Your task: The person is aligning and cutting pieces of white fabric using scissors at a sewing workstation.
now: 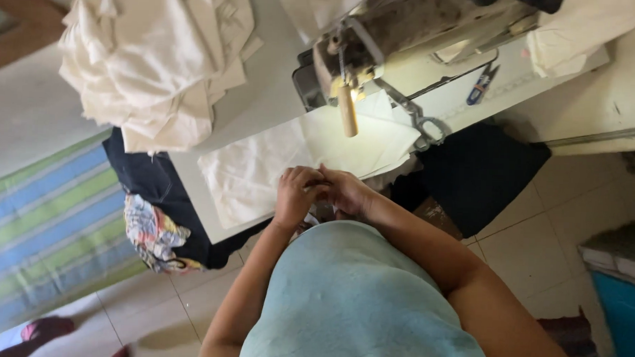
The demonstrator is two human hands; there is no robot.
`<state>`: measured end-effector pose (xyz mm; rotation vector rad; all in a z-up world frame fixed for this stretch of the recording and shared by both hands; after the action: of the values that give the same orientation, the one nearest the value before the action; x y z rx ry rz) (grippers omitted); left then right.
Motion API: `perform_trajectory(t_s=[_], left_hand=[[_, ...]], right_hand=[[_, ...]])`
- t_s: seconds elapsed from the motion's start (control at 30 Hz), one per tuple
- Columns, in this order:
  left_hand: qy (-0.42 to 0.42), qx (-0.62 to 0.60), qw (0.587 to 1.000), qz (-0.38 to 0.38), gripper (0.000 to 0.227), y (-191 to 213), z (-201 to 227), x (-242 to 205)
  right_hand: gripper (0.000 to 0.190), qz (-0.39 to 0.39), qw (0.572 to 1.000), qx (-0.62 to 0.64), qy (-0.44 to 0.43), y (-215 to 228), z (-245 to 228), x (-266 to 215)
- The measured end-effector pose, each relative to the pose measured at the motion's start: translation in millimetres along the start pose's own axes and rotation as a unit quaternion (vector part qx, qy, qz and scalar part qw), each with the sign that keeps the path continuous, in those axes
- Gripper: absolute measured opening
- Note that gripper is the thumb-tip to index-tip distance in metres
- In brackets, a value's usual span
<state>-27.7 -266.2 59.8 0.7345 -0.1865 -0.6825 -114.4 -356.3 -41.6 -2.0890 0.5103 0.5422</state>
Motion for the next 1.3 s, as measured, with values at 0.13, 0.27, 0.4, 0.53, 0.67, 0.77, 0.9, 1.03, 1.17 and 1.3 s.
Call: perform_trajectory(t_s=[0.13, 0.27, 0.4, 0.53, 0.67, 0.77, 0.9, 1.03, 1.17, 1.3], left_hand=[[0.037, -0.099, 0.993, 0.046, 0.051, 35.1, -10.9, 10.5], [0.231, 0.196, 0.953, 0.002, 0.059, 40.2, -77.0, 9.9], [0.246, 0.278, 0.928, -0.024, 0.059, 42.5, -87.1, 6.3], [0.263, 0.288, 0.92, -0.026, 0.059, 42.2, -89.6, 10.8], [0.246, 0.296, 0.923, 0.0, 0.06, 40.1, -104.3, 13.7], [0.249, 0.287, 0.925, 0.023, 0.061, 39.3, -114.6, 16.7], [0.251, 0.28, 0.926, 0.033, 0.059, 42.9, -114.3, 16.0], [0.26, 0.27, 0.927, 0.027, 0.058, 43.2, -121.7, 15.9], [0.274, 0.259, 0.926, -0.016, 0.056, 50.2, -119.9, 13.9], [0.245, 0.244, 0.938, -0.032, 0.056, 52.2, -121.6, 12.6]], right_hand=[[0.022, 0.062, 0.995, -0.036, 0.069, 2.2, -93.0, -52.5], [0.03, 0.138, 0.929, -0.212, 0.271, 96.3, -185.8, -37.3], [0.026, 0.267, 0.797, -0.39, 0.376, 142.5, -275.2, -35.5], [0.02, 0.306, 0.726, -0.496, 0.366, 176.5, -309.1, -22.4], [0.017, 0.302, 0.502, -0.753, 0.3, 157.2, -286.6, -39.8], [0.029, 0.257, 0.51, -0.785, 0.239, 128.3, -244.9, -54.3], [0.055, 0.224, 0.543, -0.772, 0.243, 106.9, -214.3, -46.6], [0.038, 0.211, 0.595, -0.721, 0.286, 95.7, -210.3, -36.3], [0.027, 0.272, 0.79, -0.386, 0.39, 74.5, -191.4, -55.2], [0.077, 0.195, 0.798, -0.39, 0.416, 78.3, -162.7, -52.1]])
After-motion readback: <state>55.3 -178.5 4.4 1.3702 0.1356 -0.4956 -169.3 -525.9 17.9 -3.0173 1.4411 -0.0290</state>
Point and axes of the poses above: each hand's wrist, its own x-axis towards the middle knuckle, its own y-axis out of the back of the hand, z = x × y, the point moved 6 cm from there along x, towards the middle knuckle, and after that the axes turned 15 degrees about y, right-handed, at the moved point
